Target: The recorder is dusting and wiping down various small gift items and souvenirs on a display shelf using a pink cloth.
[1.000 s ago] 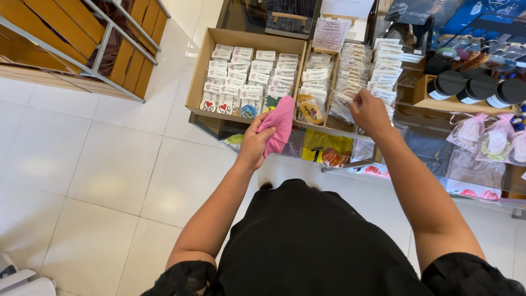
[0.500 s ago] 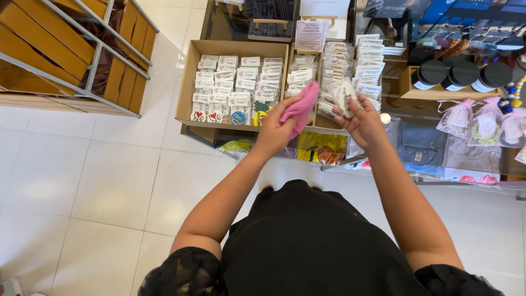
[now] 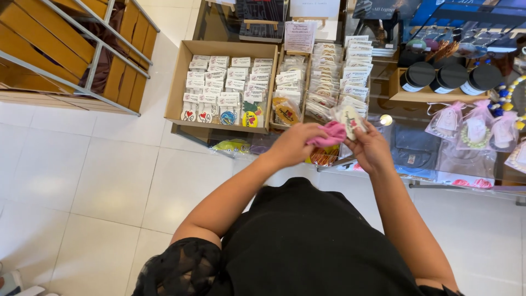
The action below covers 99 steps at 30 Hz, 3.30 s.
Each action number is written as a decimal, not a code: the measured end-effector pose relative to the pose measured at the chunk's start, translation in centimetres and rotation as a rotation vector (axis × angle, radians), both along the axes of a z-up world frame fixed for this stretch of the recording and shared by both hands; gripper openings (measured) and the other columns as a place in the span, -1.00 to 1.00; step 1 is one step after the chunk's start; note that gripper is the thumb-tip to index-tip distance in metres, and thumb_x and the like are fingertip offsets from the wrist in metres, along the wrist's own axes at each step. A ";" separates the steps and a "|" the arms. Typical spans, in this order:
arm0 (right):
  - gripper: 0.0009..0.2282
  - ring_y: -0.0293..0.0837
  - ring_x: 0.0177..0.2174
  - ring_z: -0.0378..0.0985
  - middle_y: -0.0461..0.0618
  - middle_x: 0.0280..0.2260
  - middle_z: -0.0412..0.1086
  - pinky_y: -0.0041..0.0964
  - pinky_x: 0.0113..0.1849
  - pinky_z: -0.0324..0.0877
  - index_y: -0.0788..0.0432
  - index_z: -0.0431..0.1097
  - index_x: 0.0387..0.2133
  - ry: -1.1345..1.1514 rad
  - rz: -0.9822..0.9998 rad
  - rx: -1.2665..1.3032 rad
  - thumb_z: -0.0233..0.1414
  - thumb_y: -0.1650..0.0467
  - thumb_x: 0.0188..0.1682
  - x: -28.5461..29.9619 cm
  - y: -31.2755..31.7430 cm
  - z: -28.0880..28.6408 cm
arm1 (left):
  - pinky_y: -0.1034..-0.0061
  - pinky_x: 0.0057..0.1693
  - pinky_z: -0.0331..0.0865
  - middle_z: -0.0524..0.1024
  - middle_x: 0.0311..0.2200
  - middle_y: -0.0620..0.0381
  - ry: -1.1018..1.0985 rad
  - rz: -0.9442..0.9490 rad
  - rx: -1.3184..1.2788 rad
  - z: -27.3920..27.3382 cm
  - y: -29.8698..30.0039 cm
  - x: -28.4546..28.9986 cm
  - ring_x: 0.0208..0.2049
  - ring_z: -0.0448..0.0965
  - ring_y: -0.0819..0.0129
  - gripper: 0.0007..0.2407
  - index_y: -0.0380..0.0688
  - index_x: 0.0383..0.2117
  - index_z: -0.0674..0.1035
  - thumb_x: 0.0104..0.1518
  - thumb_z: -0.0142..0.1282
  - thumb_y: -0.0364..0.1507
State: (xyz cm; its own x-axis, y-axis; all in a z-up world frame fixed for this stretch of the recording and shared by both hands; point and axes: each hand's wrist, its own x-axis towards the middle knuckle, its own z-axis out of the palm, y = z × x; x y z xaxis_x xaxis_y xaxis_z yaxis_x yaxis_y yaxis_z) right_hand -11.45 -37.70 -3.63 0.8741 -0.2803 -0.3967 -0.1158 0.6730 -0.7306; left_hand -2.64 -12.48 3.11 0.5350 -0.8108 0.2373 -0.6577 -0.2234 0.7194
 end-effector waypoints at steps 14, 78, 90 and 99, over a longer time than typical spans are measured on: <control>-0.74 -0.30 -0.34 0.42 -0.10 -0.20 0.47 -0.42 -0.33 0.34 0.20 0.35 0.04 0.022 0.462 -0.178 0.09 0.49 0.08 -0.3 -5.5 0.1 | 0.42 0.03 0.58 0.50 0.04 -0.05 1.223 0.367 -0.360 -5.4 -7.2 -1.7 -0.05 0.57 0.21 -0.61 -0.08 0.22 0.44 0.24 0.02 -0.59; -0.88 0.16 -0.23 0.57 0.10 -0.31 0.55 0.05 -0.20 0.45 0.12 0.50 -0.27 0.428 0.707 -1.854 0.12 0.36 -0.01 13.3 4.8 3.0 | 0.43 0.19 0.44 0.49 0.07 0.02 1.295 0.229 -0.695 -4.4 9.0 16.0 0.07 0.51 0.32 -0.63 -0.21 0.20 0.42 0.23 0.00 -0.65; -0.86 0.12 -0.19 0.58 0.02 -0.24 0.56 0.03 -0.19 0.46 0.00 0.53 -0.21 0.331 0.744 -1.898 0.07 0.38 0.00 13.6 4.7 3.4 | 0.45 0.19 0.43 0.49 0.07 0.04 1.307 0.218 -0.722 -4.5 6.8 14.2 0.06 0.52 0.34 -0.62 -0.22 0.20 0.43 0.22 0.00 -0.67; -0.70 0.13 -0.21 0.58 0.05 -0.19 0.53 0.05 -0.24 0.46 -0.08 0.53 -0.08 0.160 0.780 -1.952 0.05 0.43 -0.09 13.9 3.7 1.7 | 0.46 0.18 0.44 0.51 0.05 0.03 1.258 0.283 -0.734 -4.8 6.3 12.5 0.05 0.52 0.34 -0.61 -0.23 0.20 0.44 0.21 0.01 -0.67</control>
State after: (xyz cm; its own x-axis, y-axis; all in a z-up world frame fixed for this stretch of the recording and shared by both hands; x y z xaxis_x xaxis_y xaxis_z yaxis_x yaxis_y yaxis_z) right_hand 2.48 -33.99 -1.94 0.9840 -0.0064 -0.1779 -0.0456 -0.9751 -0.2169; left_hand 9.89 -6.15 -1.66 0.8108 -0.5539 -0.1892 0.4691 0.4219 0.7758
